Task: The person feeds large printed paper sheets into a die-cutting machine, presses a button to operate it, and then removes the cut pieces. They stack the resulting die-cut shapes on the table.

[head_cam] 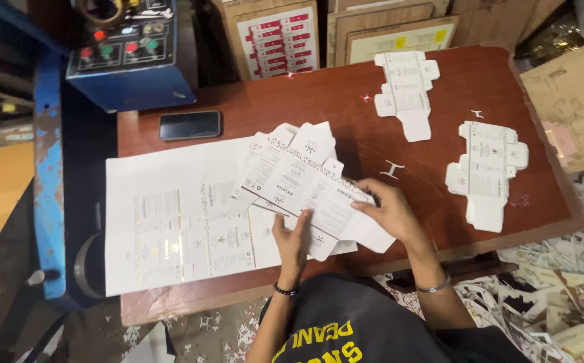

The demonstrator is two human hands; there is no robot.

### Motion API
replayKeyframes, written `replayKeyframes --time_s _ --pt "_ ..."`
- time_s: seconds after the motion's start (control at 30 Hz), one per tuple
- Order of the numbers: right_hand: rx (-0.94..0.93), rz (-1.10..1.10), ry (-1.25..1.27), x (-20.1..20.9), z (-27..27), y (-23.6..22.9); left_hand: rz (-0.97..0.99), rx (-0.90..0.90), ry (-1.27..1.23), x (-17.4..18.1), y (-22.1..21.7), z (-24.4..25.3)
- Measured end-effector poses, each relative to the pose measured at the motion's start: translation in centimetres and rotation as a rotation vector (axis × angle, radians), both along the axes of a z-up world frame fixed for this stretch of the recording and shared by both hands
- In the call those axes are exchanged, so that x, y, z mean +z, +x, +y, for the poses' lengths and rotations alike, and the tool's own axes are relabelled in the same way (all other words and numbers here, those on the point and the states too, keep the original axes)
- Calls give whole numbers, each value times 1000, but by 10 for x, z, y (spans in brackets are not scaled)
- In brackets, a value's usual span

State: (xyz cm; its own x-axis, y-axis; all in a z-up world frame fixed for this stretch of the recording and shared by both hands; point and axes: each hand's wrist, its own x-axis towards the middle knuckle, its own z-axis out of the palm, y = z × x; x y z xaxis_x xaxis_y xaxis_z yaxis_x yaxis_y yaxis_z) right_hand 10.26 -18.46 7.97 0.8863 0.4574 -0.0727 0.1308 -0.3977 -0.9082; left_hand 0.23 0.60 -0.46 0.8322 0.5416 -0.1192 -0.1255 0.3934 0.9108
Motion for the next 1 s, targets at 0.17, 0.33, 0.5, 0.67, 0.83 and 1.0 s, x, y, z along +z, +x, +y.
replayKeyframes --time_s 0.17,0.33,0.5,0.67,0.83,1.0 --pt "-267 150 173 -23 -37 23 76 -28 -120 -18 6 -9" --pt "-621 -110 513 -25 -133 127 98 -47 -118 -35 16 -15" --pt "-799 -340 472 -63 -214 263 198 -18 -30 -40 27 -20" --pt "-674 -353 502 -132 -195 361 304 64 -70 -38 48 -26" --pt "-730 -210 252 -188 -136 380 274 76 -28 -37 62 -35" --pt "-764 -294 -94 -199 -117 370 323 54 -38 -33 65 -44"
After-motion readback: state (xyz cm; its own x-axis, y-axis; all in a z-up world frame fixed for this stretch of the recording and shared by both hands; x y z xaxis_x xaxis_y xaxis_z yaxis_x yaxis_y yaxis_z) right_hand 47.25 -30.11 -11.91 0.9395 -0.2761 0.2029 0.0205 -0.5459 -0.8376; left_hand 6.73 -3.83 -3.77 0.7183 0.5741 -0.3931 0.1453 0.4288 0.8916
